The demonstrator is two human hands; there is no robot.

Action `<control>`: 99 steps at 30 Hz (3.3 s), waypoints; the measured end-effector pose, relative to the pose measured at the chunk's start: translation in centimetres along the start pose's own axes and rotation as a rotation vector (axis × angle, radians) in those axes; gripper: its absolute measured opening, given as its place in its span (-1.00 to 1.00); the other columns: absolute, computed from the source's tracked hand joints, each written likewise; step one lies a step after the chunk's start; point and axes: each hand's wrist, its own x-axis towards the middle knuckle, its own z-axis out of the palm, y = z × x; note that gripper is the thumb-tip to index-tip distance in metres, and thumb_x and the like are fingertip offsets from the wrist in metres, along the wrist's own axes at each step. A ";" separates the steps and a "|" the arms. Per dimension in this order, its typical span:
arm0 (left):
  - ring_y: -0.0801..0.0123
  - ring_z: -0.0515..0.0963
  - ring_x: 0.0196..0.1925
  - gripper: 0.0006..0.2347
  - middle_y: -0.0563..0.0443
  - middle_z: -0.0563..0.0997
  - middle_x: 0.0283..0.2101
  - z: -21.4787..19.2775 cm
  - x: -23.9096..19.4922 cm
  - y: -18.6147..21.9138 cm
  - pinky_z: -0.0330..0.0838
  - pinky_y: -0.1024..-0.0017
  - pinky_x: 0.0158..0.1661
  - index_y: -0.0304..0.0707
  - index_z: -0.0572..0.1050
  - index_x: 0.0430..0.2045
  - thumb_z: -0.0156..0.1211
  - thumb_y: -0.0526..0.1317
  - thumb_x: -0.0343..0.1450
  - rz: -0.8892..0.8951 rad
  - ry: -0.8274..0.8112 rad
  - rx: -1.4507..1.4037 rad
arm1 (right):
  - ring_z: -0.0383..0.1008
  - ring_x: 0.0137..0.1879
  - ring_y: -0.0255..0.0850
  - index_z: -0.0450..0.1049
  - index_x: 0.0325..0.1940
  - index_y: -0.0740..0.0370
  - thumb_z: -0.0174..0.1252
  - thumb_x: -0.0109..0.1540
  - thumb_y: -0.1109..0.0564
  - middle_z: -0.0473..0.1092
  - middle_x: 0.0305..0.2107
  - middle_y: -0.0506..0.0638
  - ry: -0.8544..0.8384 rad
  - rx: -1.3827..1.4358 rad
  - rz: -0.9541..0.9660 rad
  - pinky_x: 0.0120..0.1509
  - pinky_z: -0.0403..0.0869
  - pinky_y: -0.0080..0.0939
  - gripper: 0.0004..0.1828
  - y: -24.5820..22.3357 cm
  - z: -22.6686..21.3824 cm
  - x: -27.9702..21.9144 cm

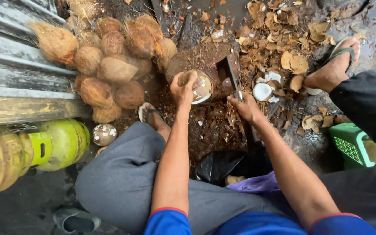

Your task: The person sits on the ground and uses a machete to peel the husk off a coconut. They repeatedly strike the coconut against a wooden stump to remove the outer layer and then split the coconut open.

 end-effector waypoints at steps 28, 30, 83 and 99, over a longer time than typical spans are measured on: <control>-0.11 0.66 -0.16 -0.56 -0.22 0.64 -0.20 2.0 -1.1 -3.5 0.49 0.15 -0.20 0.09 0.58 -0.11 0.37 0.18 0.21 0.326 0.420 0.162 | 0.07 -0.66 -0.32 0.31 -0.18 0.25 -0.19 0.34 0.13 0.24 -0.51 -0.12 -0.149 0.621 0.360 -0.49 0.26 -0.37 -0.81 -2.6 3.0 -1.2; -0.08 0.67 -0.17 -0.55 -0.18 0.64 -0.21 2.4 -1.6 -4.3 0.51 0.16 -0.21 0.15 0.58 -0.11 0.38 0.20 0.19 0.317 0.423 0.182 | 0.24 -0.62 -0.19 0.33 -0.42 0.21 0.00 0.28 0.00 0.27 -0.66 -0.02 -0.083 0.303 0.224 -0.42 0.32 -0.23 -0.73 -2.0 4.1 -1.8; -0.07 0.45 0.30 -0.40 -0.22 0.56 0.15 0.2 -1.2 0.5 0.25 0.10 0.27 -0.09 0.54 0.06 -0.03 0.37 0.40 -0.060 0.038 0.216 | 0.31 -0.53 -0.04 0.38 -0.39 0.23 0.07 0.41 -0.07 0.23 -0.66 0.05 -0.004 -0.081 -0.188 -0.23 0.45 -0.04 -0.60 -2.2 1.1 -3.1; 0.00 0.68 -0.09 -0.67 0.02 0.65 -0.22 4.4 0.0 -3.2 0.52 0.08 -0.11 0.20 0.60 -0.28 -0.12 0.20 0.44 0.104 0.218 0.502 | 0.18 -0.58 -0.20 0.28 -0.52 0.11 0.07 0.39 0.02 0.15 -0.73 -0.08 0.054 -0.080 -0.235 -0.29 0.32 -0.18 -0.61 -3.3 2.1 -4.0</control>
